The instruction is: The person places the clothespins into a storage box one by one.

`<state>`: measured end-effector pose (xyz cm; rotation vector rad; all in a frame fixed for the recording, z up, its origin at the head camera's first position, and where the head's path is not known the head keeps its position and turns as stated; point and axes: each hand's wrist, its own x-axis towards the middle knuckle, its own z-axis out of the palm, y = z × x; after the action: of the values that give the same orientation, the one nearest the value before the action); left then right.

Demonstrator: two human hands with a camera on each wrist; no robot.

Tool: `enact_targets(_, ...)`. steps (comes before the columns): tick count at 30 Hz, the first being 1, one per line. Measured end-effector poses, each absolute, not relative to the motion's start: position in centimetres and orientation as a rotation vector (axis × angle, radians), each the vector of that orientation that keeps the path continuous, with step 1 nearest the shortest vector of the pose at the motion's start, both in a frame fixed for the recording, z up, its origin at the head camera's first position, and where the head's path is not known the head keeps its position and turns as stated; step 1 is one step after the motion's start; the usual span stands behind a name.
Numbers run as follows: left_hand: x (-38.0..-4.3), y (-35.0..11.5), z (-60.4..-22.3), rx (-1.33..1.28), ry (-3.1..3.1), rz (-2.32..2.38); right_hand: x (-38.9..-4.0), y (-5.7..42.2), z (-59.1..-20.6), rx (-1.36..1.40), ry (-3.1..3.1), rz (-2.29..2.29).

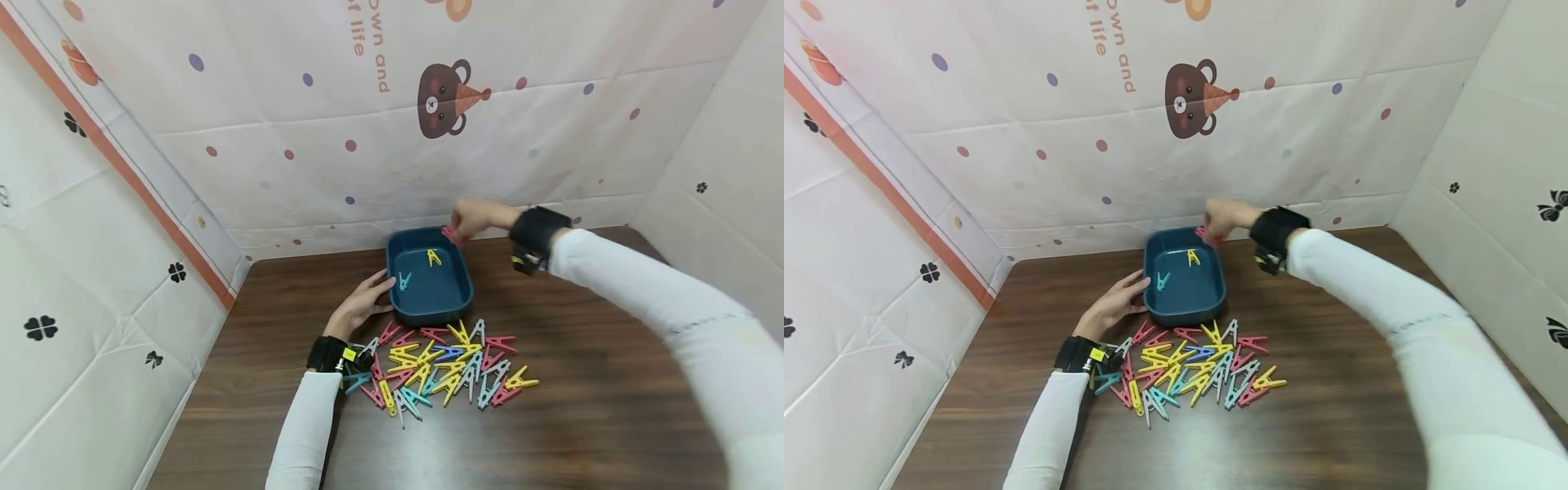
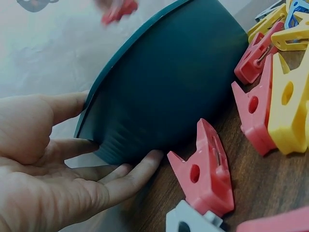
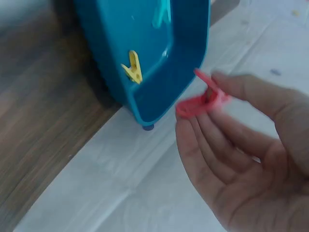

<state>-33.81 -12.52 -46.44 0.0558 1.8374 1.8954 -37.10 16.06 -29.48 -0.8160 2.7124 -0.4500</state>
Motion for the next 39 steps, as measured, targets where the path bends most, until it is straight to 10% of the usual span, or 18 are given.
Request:
enact_targets(22, -32.1, -13.4, -46.9, 0.059, 1.863, 1.856, -40.0, 6.8, -39.8, -0.217, 2.912, -0.198)
enact_targets(39, -33.3, -12.9, -46.5, 0.069, 1.832, 1.858, -36.6, 10.5, -32.6, -0.645, 2.991, -0.086)
